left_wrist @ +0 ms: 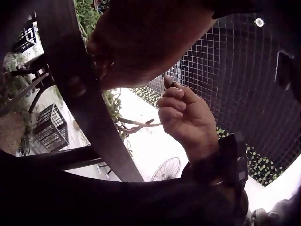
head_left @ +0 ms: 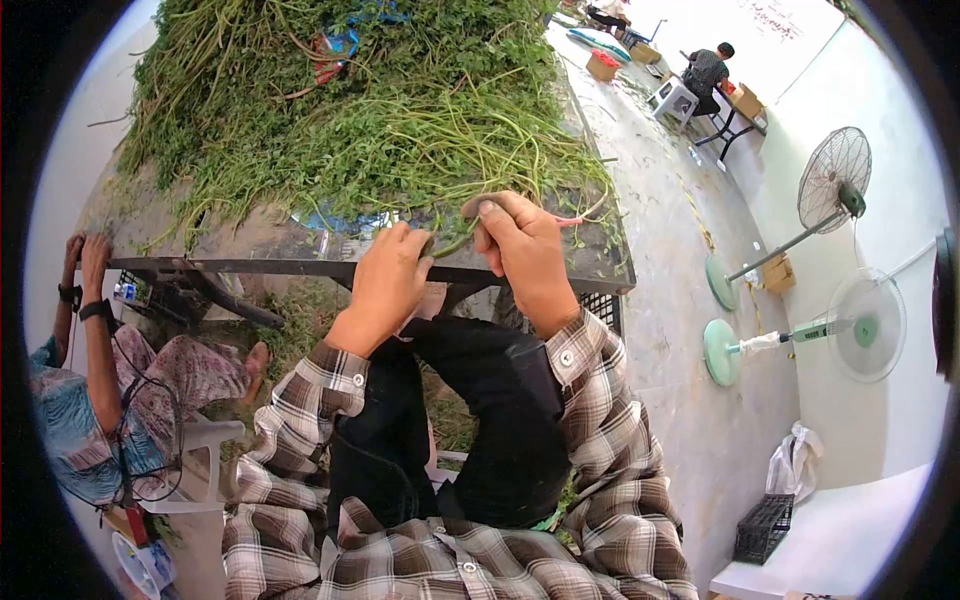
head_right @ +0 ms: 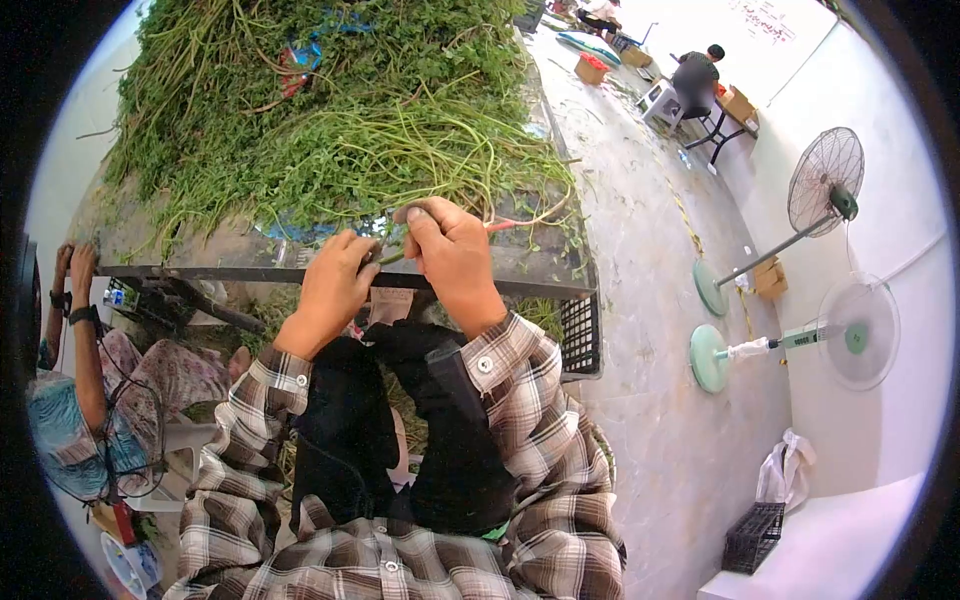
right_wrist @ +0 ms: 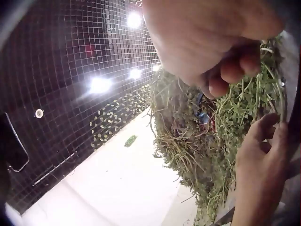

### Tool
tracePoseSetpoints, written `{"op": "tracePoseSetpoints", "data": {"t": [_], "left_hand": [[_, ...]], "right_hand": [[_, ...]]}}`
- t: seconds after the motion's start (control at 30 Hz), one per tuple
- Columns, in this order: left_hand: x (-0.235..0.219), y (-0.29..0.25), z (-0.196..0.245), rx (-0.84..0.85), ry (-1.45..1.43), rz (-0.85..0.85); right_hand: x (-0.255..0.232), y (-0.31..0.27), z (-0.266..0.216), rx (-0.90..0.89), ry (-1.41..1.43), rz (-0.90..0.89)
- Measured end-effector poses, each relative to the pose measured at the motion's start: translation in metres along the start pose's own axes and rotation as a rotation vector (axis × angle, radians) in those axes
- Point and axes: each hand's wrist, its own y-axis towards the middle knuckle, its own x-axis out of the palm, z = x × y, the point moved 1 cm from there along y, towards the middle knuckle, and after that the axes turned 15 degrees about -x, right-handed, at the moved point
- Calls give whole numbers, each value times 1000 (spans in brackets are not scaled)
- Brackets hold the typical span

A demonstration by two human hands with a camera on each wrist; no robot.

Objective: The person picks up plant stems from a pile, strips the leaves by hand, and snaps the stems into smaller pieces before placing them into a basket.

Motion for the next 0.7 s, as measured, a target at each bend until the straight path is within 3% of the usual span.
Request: {"op": "tracePoseSetpoints", "data": {"t": [0.27,0.47,0.53,0.7], "left_hand": [[-9,-6,-4,-48,79,7],[-43,-39,-9,-227,-150,24],[-53,-51,-9,-380,-449,-35],[-60,-73,-2,-417,-613,-5]], "right_hand": [[2,0,-8,51,-8,4],[2,0,-4,81,-59,-59],[5,-1,-3,92,-77,-103],[21,-2,-9,237,-145,-276]]}}
